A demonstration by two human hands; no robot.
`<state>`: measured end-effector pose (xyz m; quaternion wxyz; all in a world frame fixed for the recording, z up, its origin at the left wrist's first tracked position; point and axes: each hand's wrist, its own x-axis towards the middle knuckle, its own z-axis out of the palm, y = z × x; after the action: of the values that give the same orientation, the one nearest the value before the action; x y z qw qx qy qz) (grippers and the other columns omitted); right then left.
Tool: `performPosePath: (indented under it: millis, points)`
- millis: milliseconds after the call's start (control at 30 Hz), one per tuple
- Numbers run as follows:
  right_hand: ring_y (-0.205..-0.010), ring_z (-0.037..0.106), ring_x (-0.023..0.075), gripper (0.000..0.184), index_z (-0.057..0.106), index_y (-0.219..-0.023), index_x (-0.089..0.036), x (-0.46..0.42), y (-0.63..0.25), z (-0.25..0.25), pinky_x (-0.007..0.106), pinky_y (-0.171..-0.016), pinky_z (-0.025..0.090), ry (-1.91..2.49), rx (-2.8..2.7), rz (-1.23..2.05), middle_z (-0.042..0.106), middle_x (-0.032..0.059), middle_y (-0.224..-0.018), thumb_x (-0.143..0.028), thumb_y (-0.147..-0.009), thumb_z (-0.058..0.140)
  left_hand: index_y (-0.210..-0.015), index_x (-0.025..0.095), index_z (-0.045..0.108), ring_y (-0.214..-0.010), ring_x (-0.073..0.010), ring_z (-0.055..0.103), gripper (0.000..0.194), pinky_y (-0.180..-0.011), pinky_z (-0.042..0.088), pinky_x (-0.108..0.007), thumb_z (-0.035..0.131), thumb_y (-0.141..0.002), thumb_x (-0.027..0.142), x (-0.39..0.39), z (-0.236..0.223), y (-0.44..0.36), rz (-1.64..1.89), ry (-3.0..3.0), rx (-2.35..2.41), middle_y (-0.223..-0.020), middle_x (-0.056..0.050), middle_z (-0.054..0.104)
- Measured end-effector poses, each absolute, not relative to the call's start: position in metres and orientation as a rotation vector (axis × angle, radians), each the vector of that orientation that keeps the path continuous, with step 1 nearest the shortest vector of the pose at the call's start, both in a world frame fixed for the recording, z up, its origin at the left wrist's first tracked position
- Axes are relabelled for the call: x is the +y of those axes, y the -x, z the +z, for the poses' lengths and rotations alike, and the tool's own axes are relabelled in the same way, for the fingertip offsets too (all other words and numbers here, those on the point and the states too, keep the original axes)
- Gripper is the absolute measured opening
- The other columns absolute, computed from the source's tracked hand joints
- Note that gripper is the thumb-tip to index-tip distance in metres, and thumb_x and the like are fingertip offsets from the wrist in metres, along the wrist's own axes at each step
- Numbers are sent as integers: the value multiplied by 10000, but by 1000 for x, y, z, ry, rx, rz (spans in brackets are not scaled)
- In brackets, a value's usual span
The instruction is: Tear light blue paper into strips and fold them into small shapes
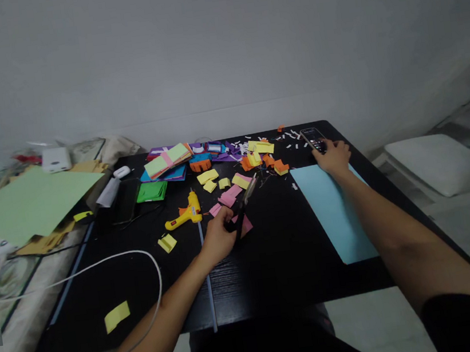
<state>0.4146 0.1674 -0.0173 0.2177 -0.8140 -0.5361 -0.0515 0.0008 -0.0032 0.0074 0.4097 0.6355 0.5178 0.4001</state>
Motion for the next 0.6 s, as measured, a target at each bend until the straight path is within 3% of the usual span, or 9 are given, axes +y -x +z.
performPosePath:
  millis: [600]
  points:
    - [-1204, 471, 449, 738, 442, -1498, -96, 169, -416, -17, 578, -986, 381, 2287, -1490, -140, 512, 290, -1370, -502, -893, 556, -758, 226, 441, -618, -114, 314, 343, -597, 251, -252, 749, -686, 357, -3, 10, -2, 997, -1589, 1304, -665, 78, 361]
